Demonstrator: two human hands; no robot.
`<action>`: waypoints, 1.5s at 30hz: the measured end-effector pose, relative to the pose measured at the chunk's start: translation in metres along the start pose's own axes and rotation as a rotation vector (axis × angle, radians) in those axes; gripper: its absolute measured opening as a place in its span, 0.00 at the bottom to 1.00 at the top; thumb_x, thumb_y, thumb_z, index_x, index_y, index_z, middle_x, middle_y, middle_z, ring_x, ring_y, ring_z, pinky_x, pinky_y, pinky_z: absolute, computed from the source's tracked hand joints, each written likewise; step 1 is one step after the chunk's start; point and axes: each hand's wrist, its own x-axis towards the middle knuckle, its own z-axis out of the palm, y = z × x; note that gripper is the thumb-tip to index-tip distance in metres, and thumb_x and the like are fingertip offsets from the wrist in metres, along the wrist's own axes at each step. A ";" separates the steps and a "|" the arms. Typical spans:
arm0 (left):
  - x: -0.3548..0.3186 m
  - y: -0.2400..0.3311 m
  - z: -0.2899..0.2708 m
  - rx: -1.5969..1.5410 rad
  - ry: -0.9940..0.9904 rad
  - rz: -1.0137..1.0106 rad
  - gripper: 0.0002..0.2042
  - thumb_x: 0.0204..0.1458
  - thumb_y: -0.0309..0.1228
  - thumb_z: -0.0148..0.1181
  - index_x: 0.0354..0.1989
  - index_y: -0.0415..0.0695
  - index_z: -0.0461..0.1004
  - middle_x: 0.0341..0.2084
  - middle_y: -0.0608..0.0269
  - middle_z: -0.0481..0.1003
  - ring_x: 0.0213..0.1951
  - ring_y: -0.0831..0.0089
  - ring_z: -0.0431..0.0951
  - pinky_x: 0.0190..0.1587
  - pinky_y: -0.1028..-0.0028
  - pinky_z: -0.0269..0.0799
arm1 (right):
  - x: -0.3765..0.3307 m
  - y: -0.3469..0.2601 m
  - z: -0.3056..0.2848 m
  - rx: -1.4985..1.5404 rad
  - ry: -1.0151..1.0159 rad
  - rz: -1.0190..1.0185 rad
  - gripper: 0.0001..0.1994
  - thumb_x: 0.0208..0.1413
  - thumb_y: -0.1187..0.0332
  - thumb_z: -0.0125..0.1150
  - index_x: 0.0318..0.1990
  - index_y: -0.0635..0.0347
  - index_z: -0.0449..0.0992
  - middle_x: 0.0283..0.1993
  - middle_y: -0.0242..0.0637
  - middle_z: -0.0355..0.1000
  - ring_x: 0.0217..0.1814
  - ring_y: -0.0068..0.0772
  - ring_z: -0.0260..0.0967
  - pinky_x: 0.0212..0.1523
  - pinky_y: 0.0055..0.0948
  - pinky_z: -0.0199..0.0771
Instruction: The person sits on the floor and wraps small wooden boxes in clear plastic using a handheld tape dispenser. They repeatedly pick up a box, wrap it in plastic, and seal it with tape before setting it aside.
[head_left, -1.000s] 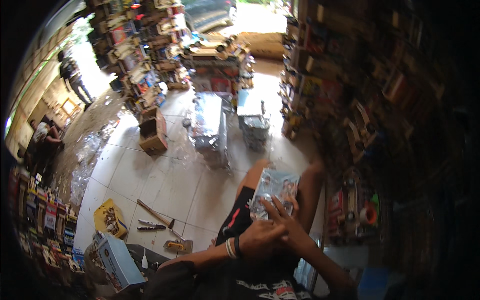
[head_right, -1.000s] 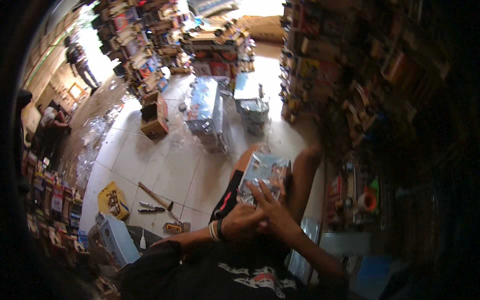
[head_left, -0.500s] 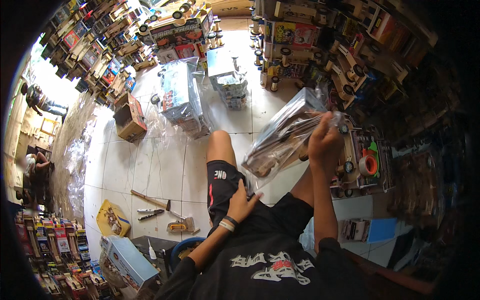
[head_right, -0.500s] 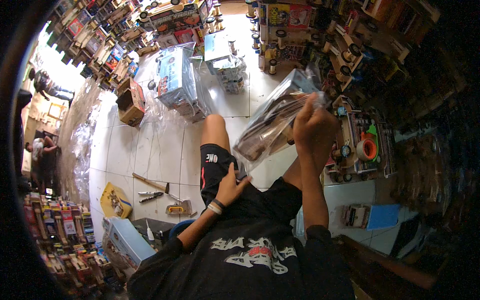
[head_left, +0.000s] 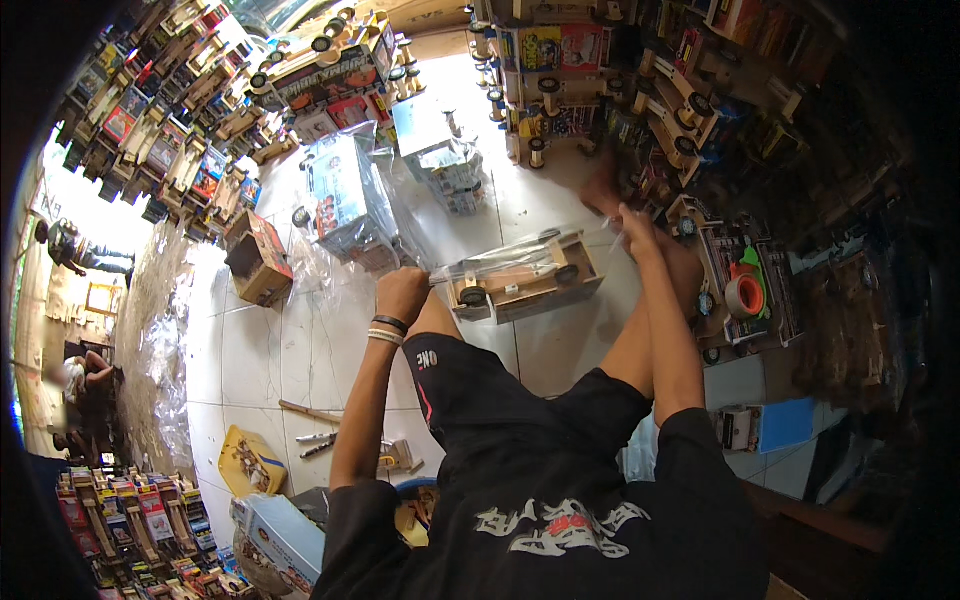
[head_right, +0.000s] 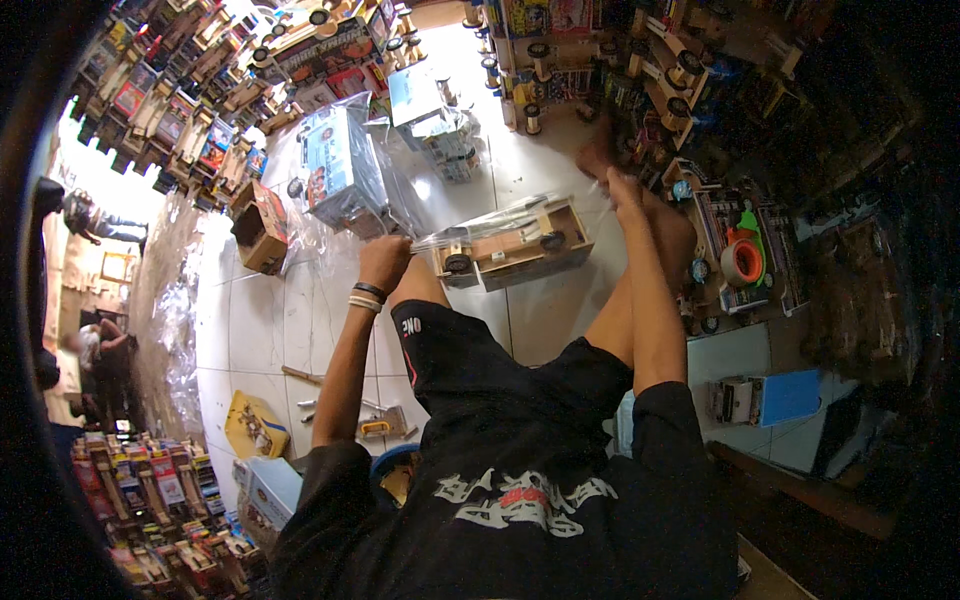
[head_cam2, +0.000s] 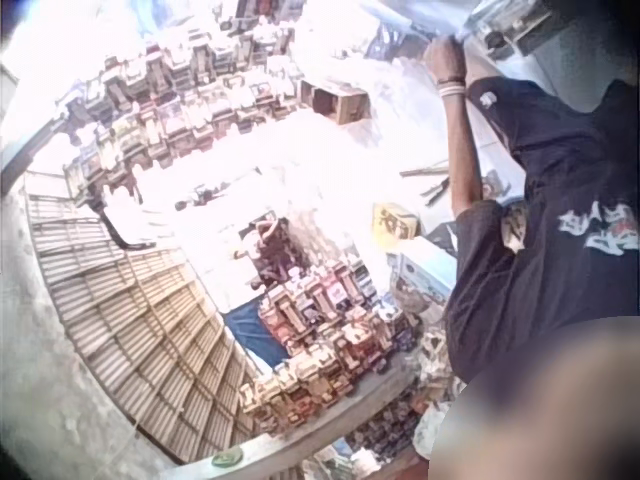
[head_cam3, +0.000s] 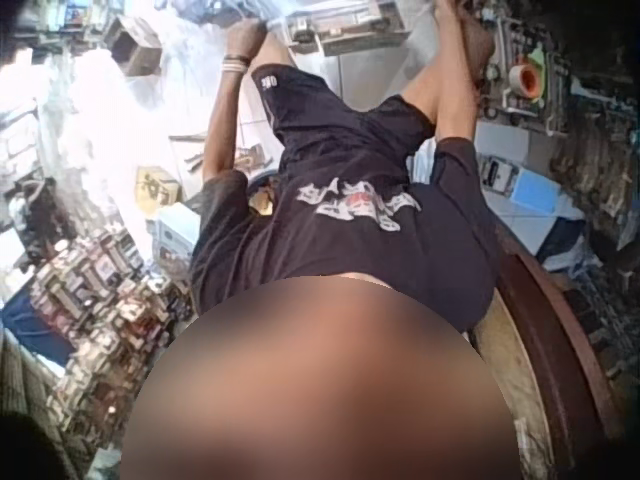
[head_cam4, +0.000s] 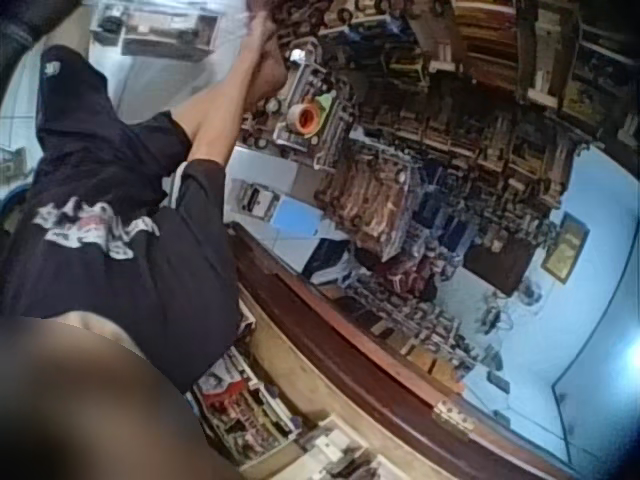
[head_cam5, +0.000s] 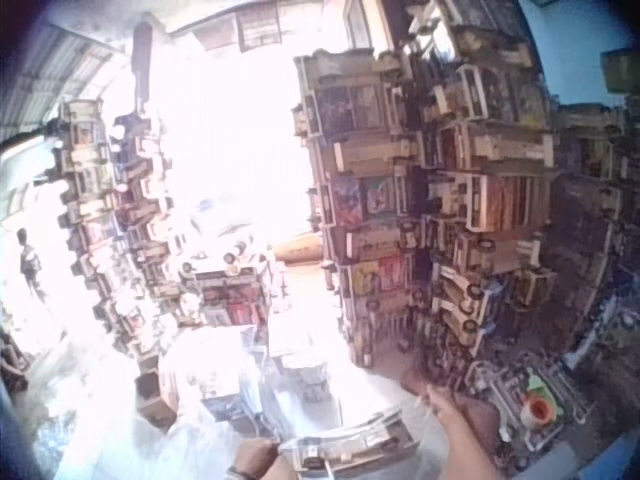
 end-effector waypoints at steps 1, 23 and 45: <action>0.006 -0.008 0.011 0.075 -0.094 0.031 0.11 0.59 0.36 0.61 0.27 0.46 0.84 0.30 0.48 0.83 0.31 0.48 0.85 0.32 0.53 0.80 | 0.013 0.014 -0.006 -0.011 0.060 0.114 0.19 0.67 0.51 0.63 0.39 0.60 0.82 0.31 0.34 0.76 0.24 0.23 0.68 0.21 0.32 0.60; 0.104 0.097 0.088 -0.326 -0.146 0.175 0.08 0.58 0.31 0.61 0.29 0.48 0.85 0.31 0.58 0.84 0.37 0.54 0.85 0.43 0.58 0.79 | -0.082 0.051 0.120 -1.499 -0.618 -0.826 0.22 0.51 0.57 0.74 0.55 0.46 0.83 0.51 0.39 0.82 0.63 0.49 0.76 0.71 0.67 0.58; 0.145 0.101 0.147 -0.362 -0.210 -0.072 0.21 0.63 0.47 0.60 0.36 0.36 0.79 0.31 0.48 0.82 0.34 0.46 0.81 0.39 0.56 0.75 | -0.029 0.074 0.107 -1.158 -0.470 -1.068 0.03 0.49 0.66 0.72 0.32 0.48 0.86 0.36 0.35 0.81 0.54 0.39 0.74 0.63 0.46 0.67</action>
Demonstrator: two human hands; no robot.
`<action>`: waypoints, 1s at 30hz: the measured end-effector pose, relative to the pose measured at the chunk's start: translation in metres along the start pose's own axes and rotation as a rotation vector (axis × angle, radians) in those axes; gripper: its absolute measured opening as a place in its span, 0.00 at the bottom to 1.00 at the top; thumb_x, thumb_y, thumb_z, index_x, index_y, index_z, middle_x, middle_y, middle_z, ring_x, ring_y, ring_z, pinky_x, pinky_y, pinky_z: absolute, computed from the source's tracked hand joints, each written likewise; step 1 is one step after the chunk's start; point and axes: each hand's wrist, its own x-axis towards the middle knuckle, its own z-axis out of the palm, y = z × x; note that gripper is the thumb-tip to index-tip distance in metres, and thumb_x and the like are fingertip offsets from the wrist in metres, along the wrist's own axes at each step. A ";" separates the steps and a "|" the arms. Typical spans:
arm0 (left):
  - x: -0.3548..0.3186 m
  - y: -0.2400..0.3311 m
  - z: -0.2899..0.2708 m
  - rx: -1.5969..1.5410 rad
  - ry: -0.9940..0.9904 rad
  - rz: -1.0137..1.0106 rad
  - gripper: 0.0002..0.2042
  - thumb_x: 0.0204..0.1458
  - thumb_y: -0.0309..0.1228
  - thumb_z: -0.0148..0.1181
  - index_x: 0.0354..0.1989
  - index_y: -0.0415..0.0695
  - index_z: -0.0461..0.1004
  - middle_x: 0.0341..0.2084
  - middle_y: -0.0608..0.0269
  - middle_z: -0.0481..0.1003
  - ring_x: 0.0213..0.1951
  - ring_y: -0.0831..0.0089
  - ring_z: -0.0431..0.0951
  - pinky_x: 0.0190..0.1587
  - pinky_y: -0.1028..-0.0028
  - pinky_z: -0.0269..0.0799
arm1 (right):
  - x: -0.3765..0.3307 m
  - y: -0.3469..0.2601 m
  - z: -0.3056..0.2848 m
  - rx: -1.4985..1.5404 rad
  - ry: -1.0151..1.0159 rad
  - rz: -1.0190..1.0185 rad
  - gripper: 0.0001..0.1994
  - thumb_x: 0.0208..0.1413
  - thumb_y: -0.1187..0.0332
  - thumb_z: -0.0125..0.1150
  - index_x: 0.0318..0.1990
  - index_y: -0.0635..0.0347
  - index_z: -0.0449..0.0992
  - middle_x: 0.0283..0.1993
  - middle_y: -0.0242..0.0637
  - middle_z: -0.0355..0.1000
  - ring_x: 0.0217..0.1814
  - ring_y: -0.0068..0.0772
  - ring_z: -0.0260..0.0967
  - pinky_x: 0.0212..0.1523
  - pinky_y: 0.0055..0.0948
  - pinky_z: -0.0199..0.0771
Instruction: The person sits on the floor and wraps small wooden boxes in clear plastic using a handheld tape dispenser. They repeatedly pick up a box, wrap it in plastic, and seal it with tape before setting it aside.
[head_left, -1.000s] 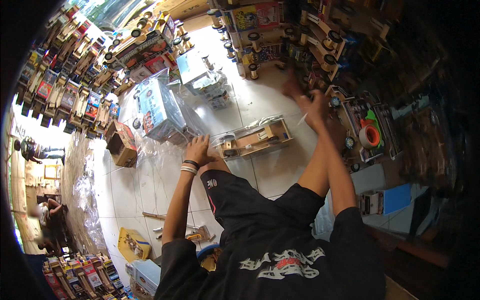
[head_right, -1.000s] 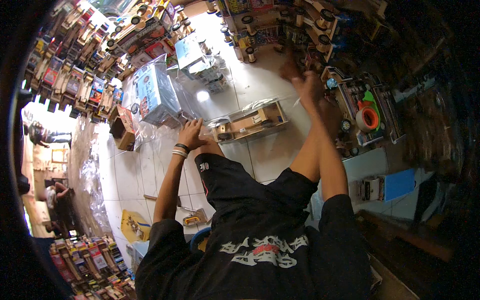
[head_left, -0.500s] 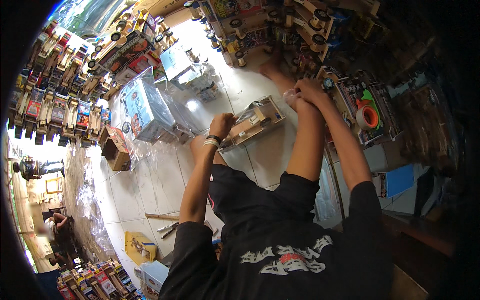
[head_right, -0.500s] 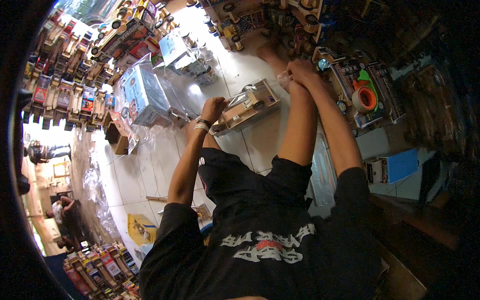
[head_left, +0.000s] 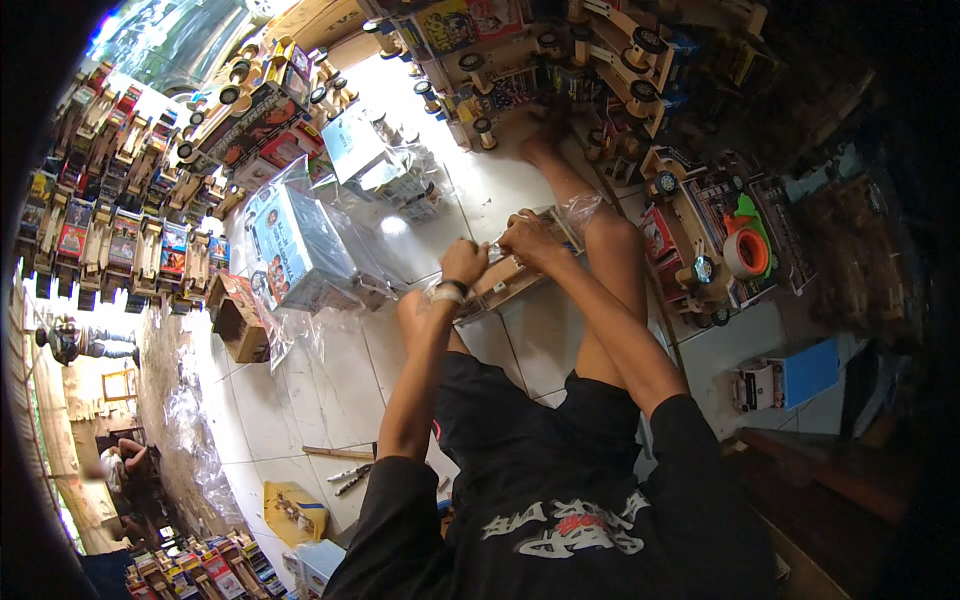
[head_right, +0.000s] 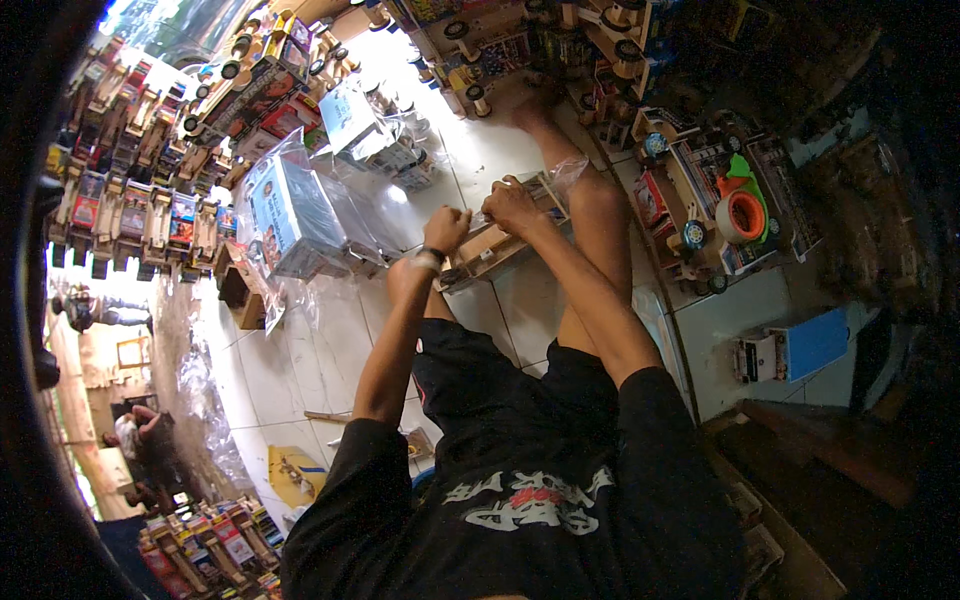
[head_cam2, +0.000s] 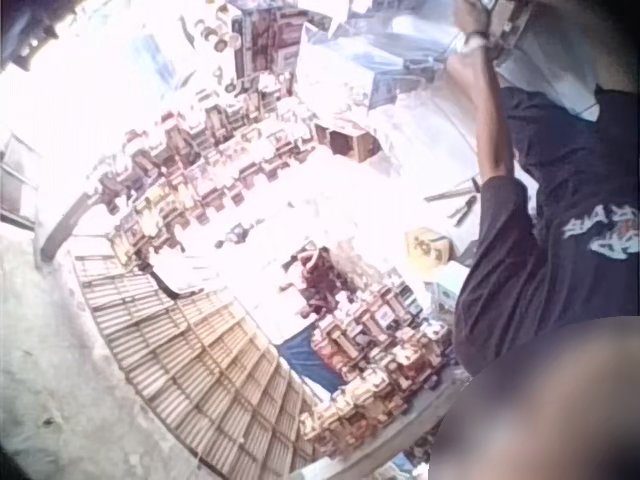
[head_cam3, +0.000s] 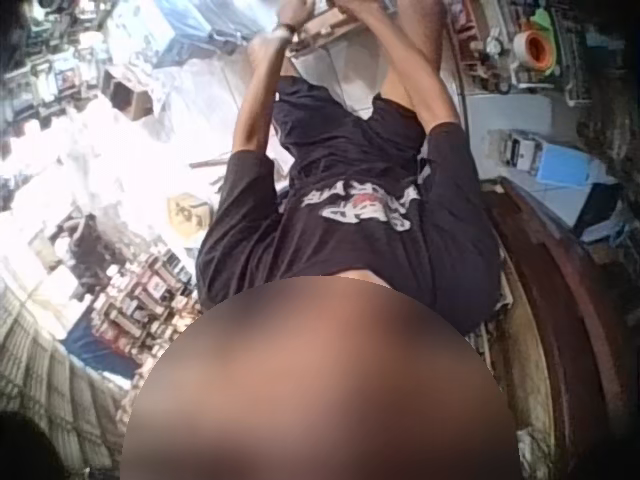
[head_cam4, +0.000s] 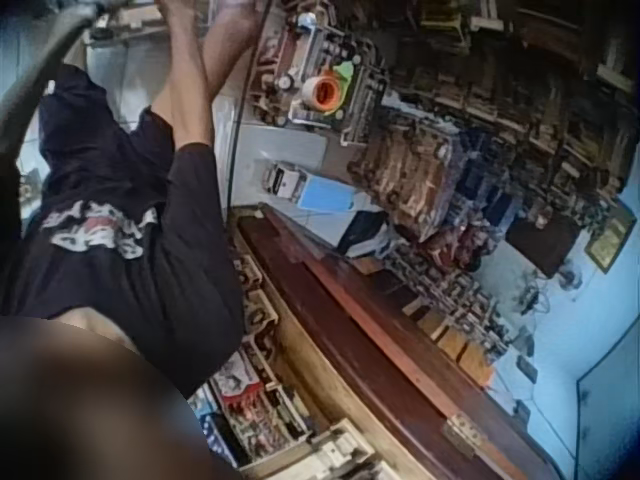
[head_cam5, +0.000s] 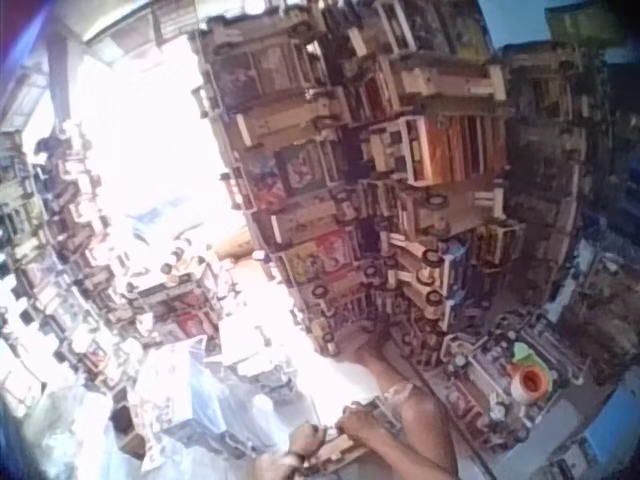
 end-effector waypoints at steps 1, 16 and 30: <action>-0.011 0.011 0.002 -0.075 0.135 0.099 0.18 0.62 0.44 0.60 0.34 0.38 0.79 0.32 0.45 0.81 0.38 0.43 0.81 0.41 0.53 0.75 | -0.002 0.005 -0.001 0.055 -0.022 0.032 0.03 0.51 0.66 0.71 0.32 0.49 0.87 0.36 0.35 0.81 0.53 0.39 0.74 0.63 0.44 0.67; 0.028 -0.043 0.037 -0.459 -0.532 -0.136 0.22 0.68 0.48 0.55 0.40 0.38 0.83 0.31 0.53 0.84 0.31 0.60 0.80 0.39 0.61 0.72 | -0.015 -0.013 0.009 0.025 0.272 0.005 0.04 0.57 0.63 0.69 0.36 0.49 0.86 0.46 0.32 0.81 0.66 0.35 0.68 0.72 0.58 0.53; -0.041 0.013 0.014 -0.299 0.043 0.332 0.09 0.56 0.29 0.65 0.43 0.41 0.82 0.37 0.47 0.83 0.40 0.45 0.83 0.45 0.55 0.78 | -0.012 0.004 0.032 0.076 0.069 -0.029 0.04 0.48 0.63 0.72 0.31 0.48 0.84 0.32 0.30 0.79 0.47 0.35 0.78 0.71 0.52 0.55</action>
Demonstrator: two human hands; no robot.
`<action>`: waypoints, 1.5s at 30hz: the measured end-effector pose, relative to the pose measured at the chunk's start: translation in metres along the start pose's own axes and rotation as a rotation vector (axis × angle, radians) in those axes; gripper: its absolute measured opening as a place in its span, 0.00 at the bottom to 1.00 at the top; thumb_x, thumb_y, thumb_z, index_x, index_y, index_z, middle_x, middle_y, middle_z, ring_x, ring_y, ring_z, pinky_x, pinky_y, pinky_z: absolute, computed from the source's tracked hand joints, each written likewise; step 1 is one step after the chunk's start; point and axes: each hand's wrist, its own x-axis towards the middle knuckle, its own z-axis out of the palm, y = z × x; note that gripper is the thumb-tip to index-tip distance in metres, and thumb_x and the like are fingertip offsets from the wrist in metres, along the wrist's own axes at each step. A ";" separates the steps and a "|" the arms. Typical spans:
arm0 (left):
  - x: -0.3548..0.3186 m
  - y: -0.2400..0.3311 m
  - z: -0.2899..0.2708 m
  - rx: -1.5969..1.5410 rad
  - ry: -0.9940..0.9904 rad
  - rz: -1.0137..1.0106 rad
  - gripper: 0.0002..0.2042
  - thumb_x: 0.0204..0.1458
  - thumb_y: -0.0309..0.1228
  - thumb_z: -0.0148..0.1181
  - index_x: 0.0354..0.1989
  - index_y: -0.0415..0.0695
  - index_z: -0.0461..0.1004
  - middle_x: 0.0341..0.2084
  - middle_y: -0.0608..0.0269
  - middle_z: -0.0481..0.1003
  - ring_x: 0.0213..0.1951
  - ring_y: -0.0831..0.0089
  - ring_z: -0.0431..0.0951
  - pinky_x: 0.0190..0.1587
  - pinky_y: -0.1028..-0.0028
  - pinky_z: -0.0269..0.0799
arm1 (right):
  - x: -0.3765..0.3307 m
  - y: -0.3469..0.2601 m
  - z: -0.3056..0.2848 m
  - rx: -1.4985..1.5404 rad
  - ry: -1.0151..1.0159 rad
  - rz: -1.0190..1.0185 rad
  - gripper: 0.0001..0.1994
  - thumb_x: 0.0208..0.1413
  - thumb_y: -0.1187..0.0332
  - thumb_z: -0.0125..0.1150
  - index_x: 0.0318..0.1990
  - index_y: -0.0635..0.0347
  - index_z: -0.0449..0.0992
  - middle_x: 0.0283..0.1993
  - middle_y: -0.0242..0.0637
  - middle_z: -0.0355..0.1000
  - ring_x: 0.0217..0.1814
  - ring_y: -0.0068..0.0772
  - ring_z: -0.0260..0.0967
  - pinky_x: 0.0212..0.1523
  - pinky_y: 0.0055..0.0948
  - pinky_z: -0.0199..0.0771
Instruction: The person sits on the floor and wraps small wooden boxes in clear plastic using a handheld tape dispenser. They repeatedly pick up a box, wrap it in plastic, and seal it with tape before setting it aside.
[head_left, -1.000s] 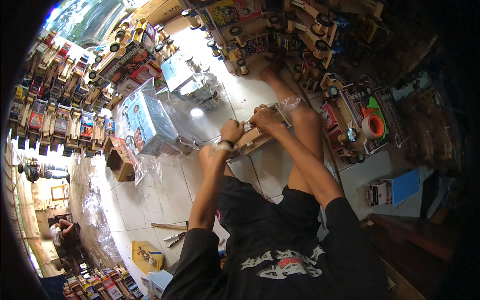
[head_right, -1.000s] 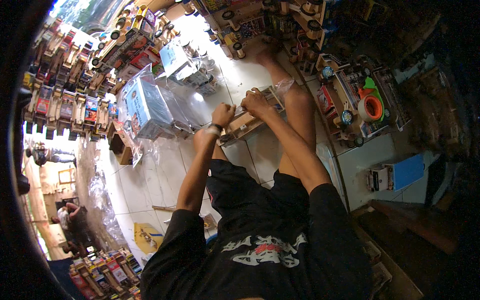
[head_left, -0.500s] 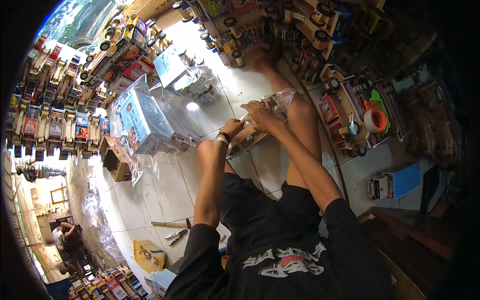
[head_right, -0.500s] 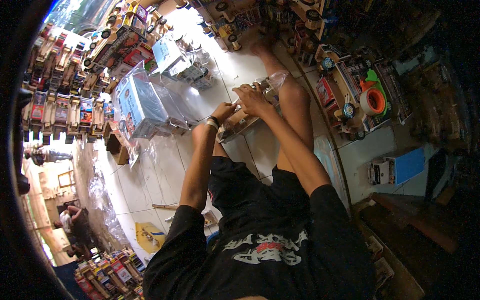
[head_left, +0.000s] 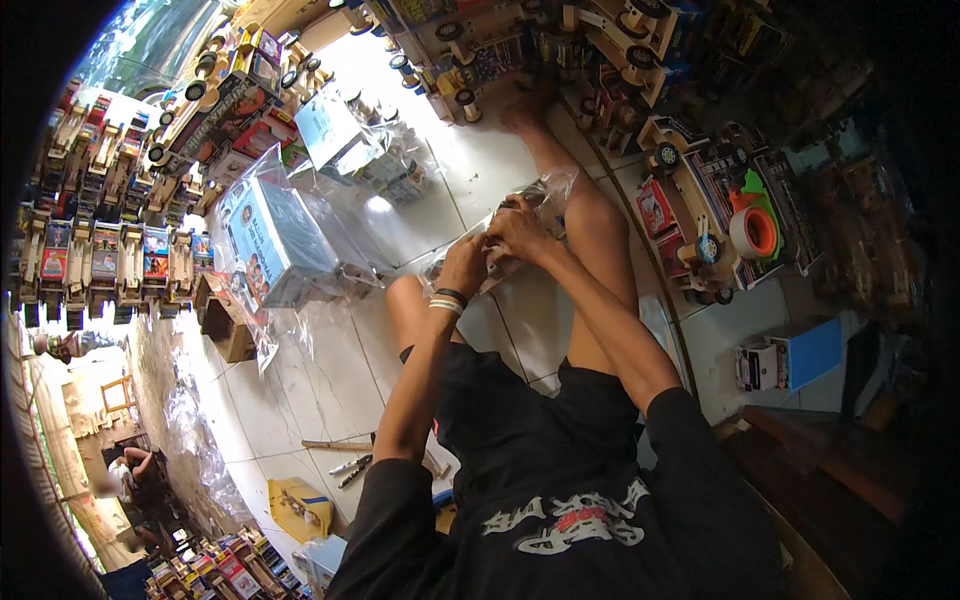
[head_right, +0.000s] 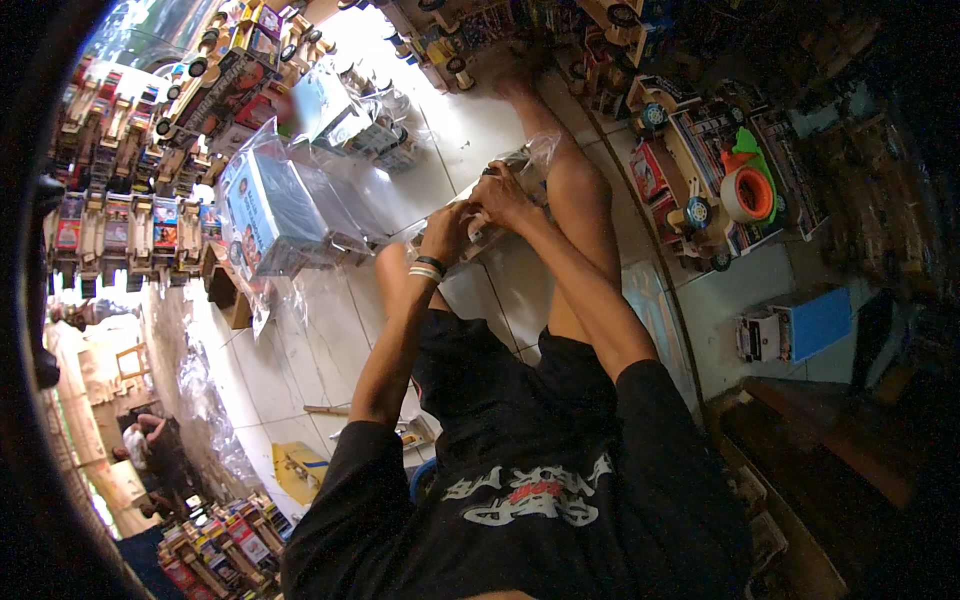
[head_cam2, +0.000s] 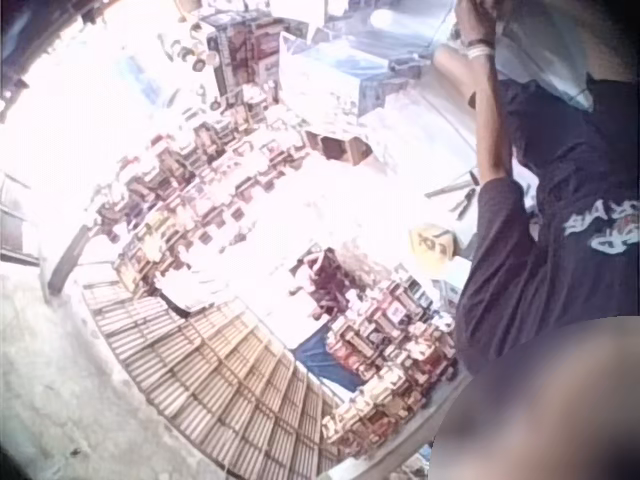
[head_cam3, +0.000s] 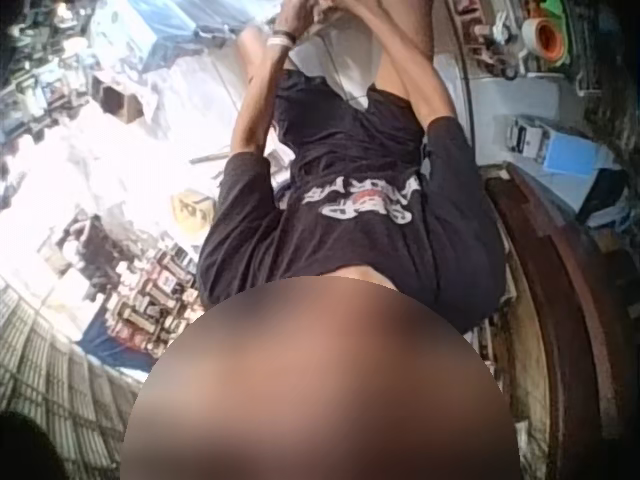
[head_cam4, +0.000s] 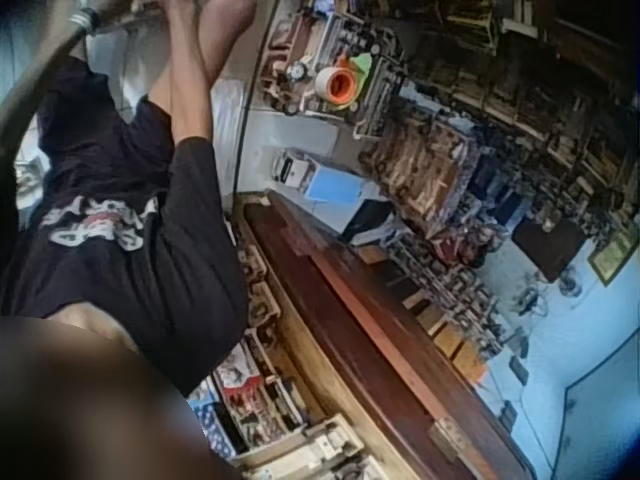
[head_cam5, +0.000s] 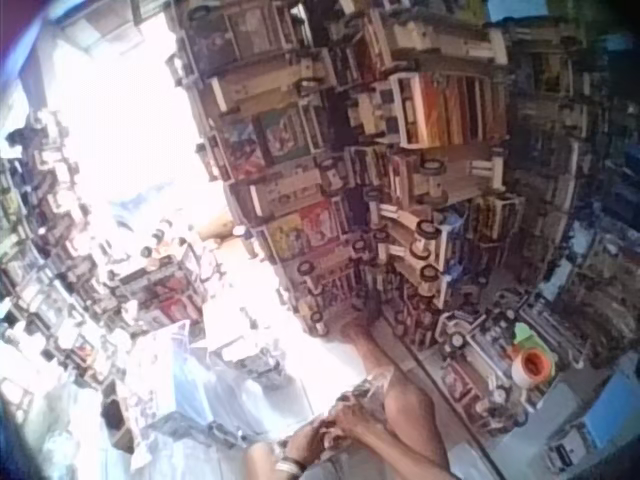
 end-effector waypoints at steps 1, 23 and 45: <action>-0.001 0.001 -0.001 0.062 0.007 -0.009 0.09 0.56 0.30 0.66 0.44 0.41 0.82 0.37 0.47 0.83 0.41 0.47 0.84 0.44 0.56 0.79 | -0.001 -0.003 -0.001 0.012 -0.038 0.028 0.03 0.49 0.64 0.71 0.31 0.48 0.84 0.33 0.30 0.79 0.48 0.34 0.78 0.72 0.52 0.54; 0.001 0.010 0.037 0.189 0.276 -0.549 0.11 0.57 0.41 0.64 0.35 0.46 0.85 0.30 0.48 0.83 0.35 0.46 0.84 0.40 0.52 0.77 | -0.254 0.098 -0.345 -0.370 0.094 1.454 0.40 0.55 0.40 0.69 0.65 0.67 0.73 0.59 0.57 0.77 0.63 0.58 0.75 0.61 0.52 0.76; 0.012 -0.006 0.037 0.099 0.228 -0.673 0.15 0.54 0.43 0.69 0.34 0.41 0.85 0.26 0.48 0.83 0.33 0.50 0.83 0.47 0.59 0.66 | -0.002 0.017 -0.201 0.578 0.265 0.489 0.17 0.56 0.72 0.61 0.53 0.67 0.84 0.36 0.32 0.82 0.37 0.19 0.75 0.41 0.25 0.77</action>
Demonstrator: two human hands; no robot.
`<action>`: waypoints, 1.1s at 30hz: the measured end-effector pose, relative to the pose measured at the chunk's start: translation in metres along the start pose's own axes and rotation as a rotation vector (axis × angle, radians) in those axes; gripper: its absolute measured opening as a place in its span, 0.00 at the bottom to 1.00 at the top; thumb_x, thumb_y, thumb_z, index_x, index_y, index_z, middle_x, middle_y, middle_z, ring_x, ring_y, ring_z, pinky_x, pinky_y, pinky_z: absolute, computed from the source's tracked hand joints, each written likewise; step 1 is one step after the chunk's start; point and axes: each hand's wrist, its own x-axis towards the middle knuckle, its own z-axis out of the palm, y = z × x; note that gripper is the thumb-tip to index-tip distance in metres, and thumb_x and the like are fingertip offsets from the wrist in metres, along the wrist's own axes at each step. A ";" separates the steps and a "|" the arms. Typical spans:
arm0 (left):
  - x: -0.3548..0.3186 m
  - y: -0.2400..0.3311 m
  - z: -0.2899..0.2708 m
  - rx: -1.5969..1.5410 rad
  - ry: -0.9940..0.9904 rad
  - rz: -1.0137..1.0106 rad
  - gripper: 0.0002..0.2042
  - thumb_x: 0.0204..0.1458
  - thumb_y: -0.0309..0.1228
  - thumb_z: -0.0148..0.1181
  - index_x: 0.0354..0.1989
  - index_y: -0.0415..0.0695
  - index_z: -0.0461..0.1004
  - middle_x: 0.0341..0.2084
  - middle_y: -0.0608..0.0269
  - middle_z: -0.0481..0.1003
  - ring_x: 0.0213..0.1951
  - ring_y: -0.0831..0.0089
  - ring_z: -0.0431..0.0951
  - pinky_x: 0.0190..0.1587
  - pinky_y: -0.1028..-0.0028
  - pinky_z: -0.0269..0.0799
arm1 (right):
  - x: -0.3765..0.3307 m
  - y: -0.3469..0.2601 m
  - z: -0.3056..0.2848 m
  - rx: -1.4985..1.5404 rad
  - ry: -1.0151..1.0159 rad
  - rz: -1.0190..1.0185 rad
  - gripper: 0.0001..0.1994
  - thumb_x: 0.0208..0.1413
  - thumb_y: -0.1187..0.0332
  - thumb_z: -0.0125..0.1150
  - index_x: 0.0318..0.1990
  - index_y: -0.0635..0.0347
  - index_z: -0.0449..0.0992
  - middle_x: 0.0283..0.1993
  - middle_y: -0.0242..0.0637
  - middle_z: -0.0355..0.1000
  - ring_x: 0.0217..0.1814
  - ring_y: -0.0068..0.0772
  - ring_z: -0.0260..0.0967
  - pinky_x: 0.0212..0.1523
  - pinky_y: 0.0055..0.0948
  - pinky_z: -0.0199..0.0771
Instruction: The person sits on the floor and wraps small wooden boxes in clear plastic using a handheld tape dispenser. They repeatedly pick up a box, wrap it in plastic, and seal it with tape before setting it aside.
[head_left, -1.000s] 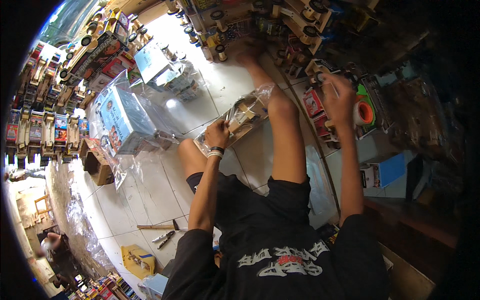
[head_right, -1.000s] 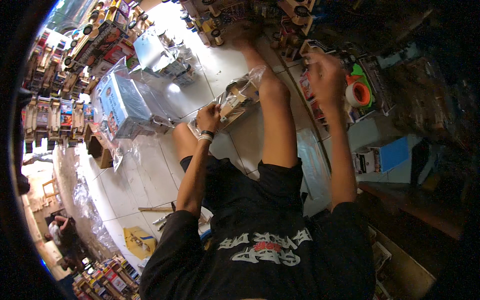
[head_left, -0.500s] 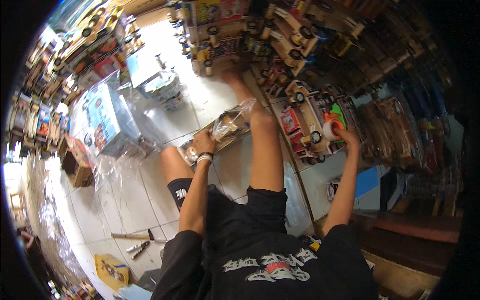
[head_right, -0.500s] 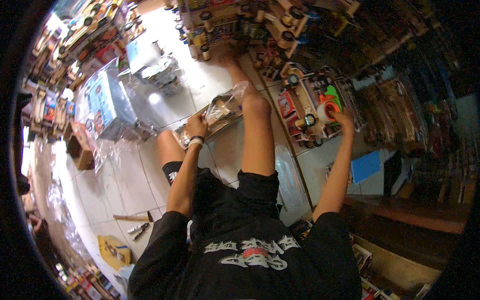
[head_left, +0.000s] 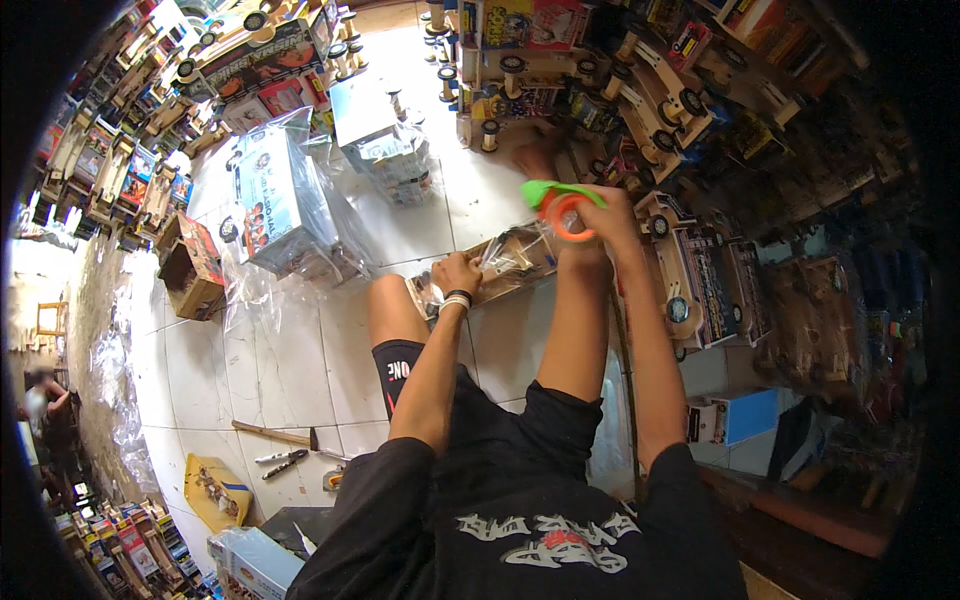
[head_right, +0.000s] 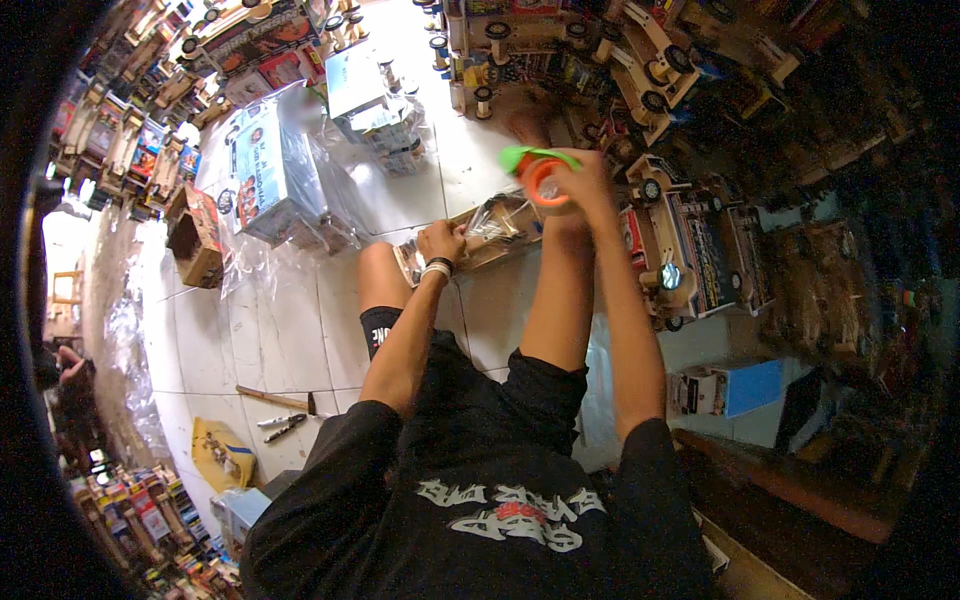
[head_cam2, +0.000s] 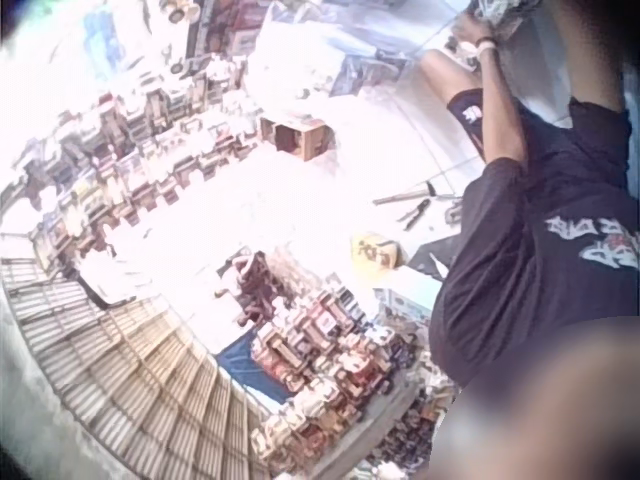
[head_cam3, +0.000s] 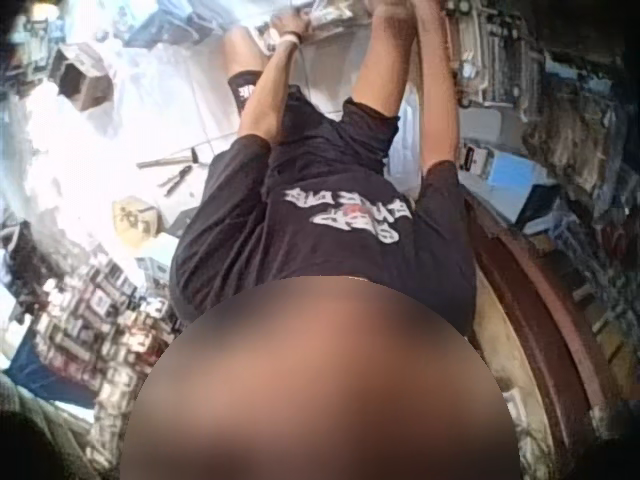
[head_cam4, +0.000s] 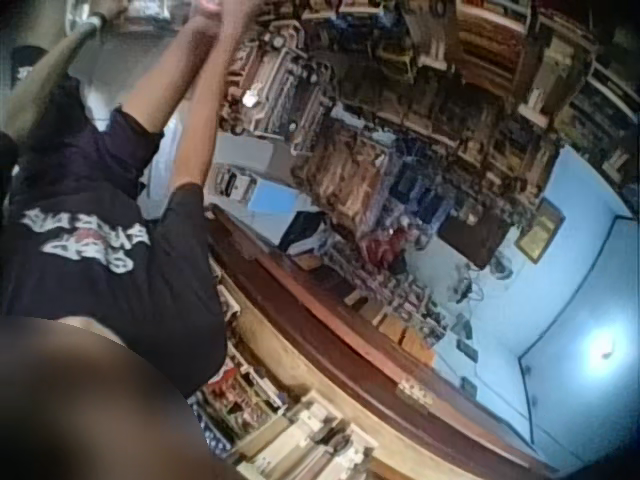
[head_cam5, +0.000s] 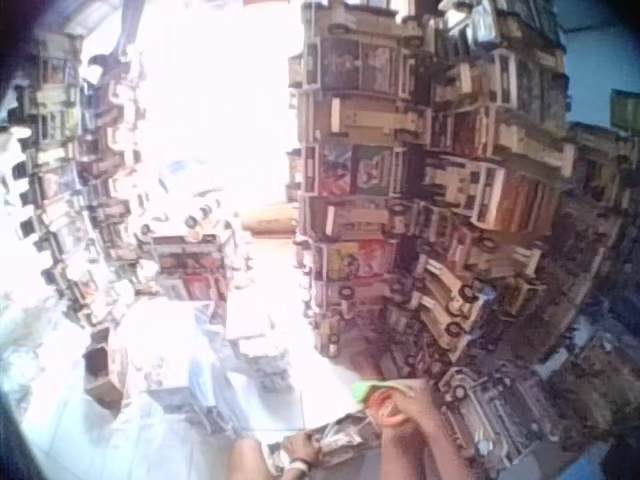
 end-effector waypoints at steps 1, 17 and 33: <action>0.001 0.000 0.000 0.017 0.031 0.001 0.17 0.53 0.43 0.70 0.36 0.40 0.82 0.27 0.46 0.83 0.34 0.49 0.84 0.47 0.58 0.67 | 0.017 -0.002 0.033 -0.082 -0.010 -0.030 0.18 0.53 0.73 0.62 0.52 0.67 0.84 0.37 0.35 0.83 0.38 0.21 0.77 0.42 0.26 0.78; 0.019 0.000 -0.014 0.098 -0.236 -0.106 0.22 0.51 0.50 0.72 0.42 0.43 0.84 0.39 0.49 0.85 0.47 0.52 0.83 0.54 0.56 0.69 | 0.073 -0.002 0.225 -0.908 -0.436 0.155 0.14 0.45 0.65 0.72 0.41 0.56 0.88 0.45 0.49 0.84 0.51 0.52 0.84 0.49 0.46 0.85; 0.037 -0.009 -0.007 0.127 -0.232 -0.200 0.17 0.45 0.52 0.73 0.40 0.57 0.89 0.39 0.58 0.87 0.45 0.58 0.86 0.53 0.59 0.68 | 0.048 -0.027 0.193 -0.902 -0.554 0.063 0.19 0.41 0.67 0.72 0.44 0.63 0.86 0.49 0.57 0.82 0.56 0.57 0.81 0.51 0.52 0.84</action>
